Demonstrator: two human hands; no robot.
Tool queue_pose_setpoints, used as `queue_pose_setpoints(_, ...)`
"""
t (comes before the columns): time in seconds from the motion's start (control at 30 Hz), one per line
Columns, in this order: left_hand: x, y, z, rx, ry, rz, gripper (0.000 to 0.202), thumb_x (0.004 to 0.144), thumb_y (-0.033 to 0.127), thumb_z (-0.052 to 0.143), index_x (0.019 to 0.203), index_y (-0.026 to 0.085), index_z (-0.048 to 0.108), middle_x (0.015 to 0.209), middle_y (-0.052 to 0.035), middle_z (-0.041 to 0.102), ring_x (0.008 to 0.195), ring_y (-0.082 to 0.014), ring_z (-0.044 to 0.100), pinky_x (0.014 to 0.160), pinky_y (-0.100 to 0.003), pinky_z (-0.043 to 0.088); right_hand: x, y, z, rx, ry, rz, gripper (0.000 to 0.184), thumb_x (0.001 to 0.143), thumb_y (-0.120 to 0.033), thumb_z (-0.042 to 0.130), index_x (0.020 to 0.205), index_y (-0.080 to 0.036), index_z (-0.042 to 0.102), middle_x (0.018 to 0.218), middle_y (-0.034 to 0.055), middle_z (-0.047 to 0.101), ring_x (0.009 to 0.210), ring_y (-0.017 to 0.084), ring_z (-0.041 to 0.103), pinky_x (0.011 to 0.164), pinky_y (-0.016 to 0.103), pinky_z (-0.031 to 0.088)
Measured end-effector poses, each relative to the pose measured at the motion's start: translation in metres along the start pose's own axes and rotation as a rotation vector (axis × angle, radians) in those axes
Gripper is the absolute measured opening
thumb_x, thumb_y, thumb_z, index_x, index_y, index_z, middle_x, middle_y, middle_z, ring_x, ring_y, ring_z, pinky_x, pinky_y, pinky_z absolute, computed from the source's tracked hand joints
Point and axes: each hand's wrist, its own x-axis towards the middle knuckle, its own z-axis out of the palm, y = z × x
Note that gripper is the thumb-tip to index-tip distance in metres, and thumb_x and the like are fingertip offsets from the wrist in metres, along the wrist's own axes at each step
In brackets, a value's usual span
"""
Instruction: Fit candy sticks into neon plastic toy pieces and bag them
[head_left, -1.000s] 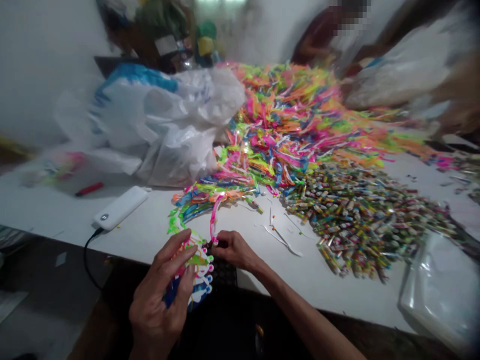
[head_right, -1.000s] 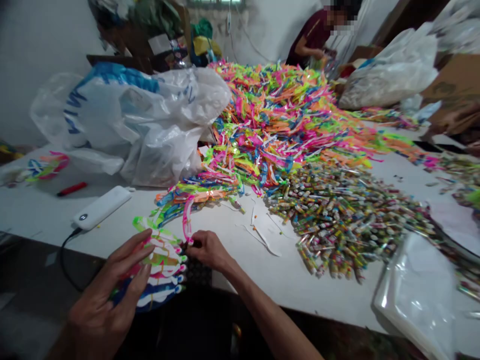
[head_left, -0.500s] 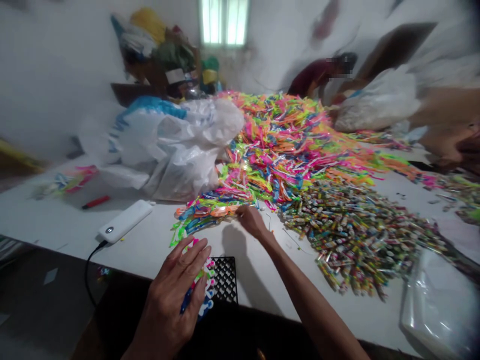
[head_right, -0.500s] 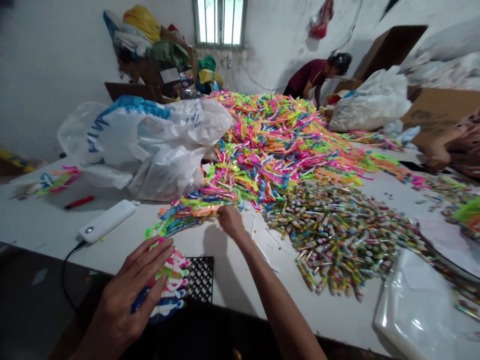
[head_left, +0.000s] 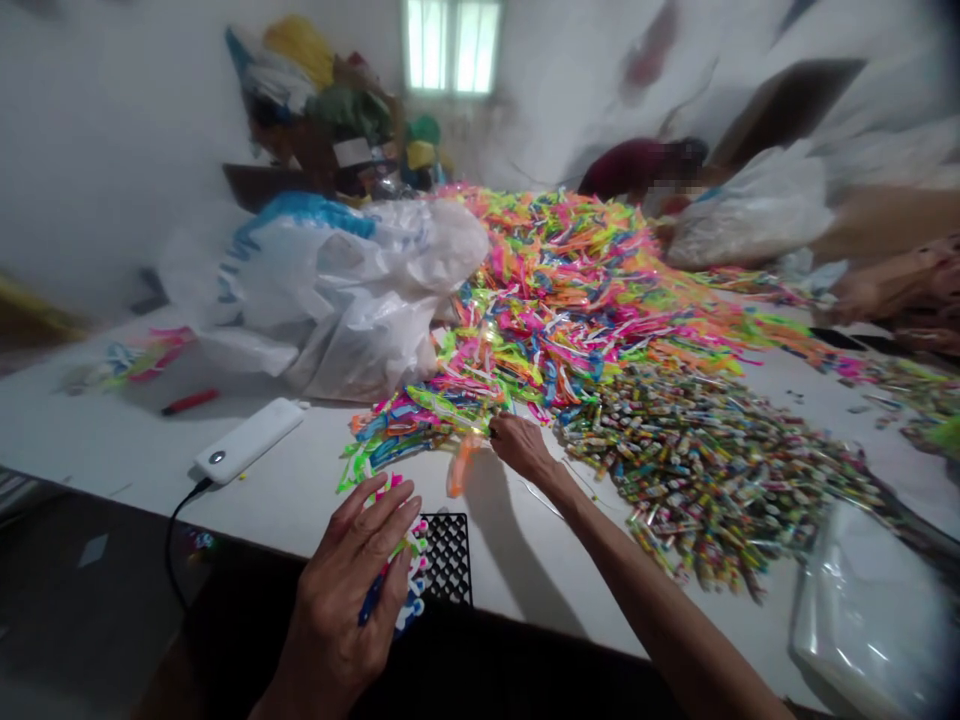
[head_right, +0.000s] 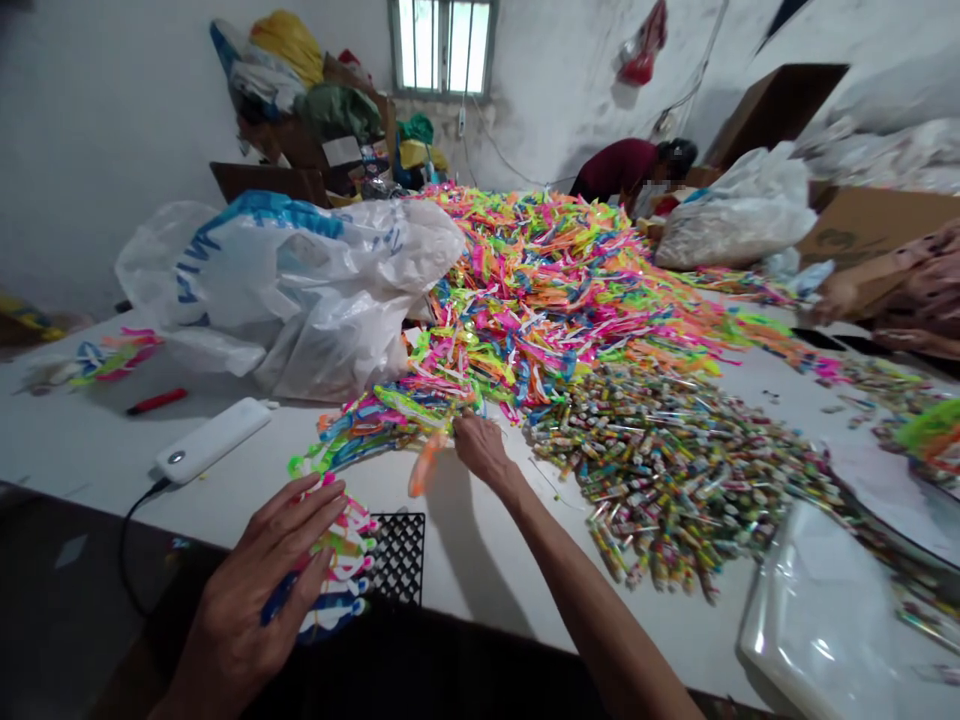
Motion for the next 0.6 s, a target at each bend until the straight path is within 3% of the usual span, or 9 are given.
queue_pose_setpoints(0.17, 0.000, 0.002, 0.001, -0.014, 0.005, -0.013, 0.044, 0.081, 0.005, 0.050, 0.124, 0.015, 0.050, 0.123, -0.0096, 0.056, 0.123, -0.0251, 0.042, 0.101, -0.043, 0.040, -0.047, -0.017, 0.003, 0.369, 0.067, 0.025, 0.009, 0.072, -0.013, 0.048, 0.069, -0.016, 0.057, 0.065, 0.0005, 0.054, 0.061, 0.012, 0.049, 0.053, 0.022, 0.026)
queue_pose_setpoints(0.3, 0.000, 0.003, -0.001, -0.026, -0.004, -0.033, 0.045, 0.081, 0.006, 0.051, 0.124, 0.017, 0.050, 0.123, -0.0086, 0.057, 0.122, -0.0249, 0.044, 0.101, -0.044, 0.041, -0.071, -0.044, 0.015, 0.795, -0.007, 0.001, 0.005, 0.069, -0.018, 0.051, 0.070, -0.016, 0.055, 0.060, -0.0036, 0.050, 0.057, 0.010, 0.045, 0.051, 0.019, 0.028)
queue_pose_setpoints(0.4, 0.000, 0.005, -0.002, -0.036, -0.002, -0.051, 0.045, 0.080, 0.006, 0.052, 0.123, 0.018, 0.051, 0.122, -0.0082, 0.057, 0.121, -0.0249, 0.045, 0.102, -0.046, 0.040, -0.072, -0.063, 0.024, 1.044, -0.110, 0.010, 0.003, 0.071, -0.019, 0.052, 0.071, -0.016, 0.054, 0.059, -0.0041, 0.051, 0.057, 0.010, 0.048, 0.050, 0.018, 0.031)
queue_pose_setpoints(0.5, 0.001, 0.005, -0.002, -0.037, -0.021, -0.061, 0.043, 0.080, 0.006, 0.053, 0.122, 0.016, 0.052, 0.122, -0.0089, 0.058, 0.120, -0.0253, 0.046, 0.103, -0.046, 0.039, -0.064, -0.071, 0.030, 1.109, -0.183, -0.019, 0.005, 0.074, -0.020, 0.054, 0.073, -0.016, 0.056, 0.062, -0.0027, 0.056, 0.059, 0.011, 0.051, 0.052, 0.019, 0.034)
queue_pose_setpoints(0.6, 0.002, 0.005, -0.003, -0.036, -0.025, -0.069, 0.043, 0.079, 0.006, 0.053, 0.121, 0.016, 0.053, 0.121, -0.0092, 0.058, 0.120, -0.0257, 0.046, 0.102, -0.046, 0.040, -0.057, -0.070, 0.031, 0.971, -0.177, -0.102, 0.005, 0.075, -0.020, 0.057, 0.072, -0.015, 0.058, 0.065, -0.0019, 0.058, 0.061, 0.011, 0.051, 0.054, 0.019, 0.034)
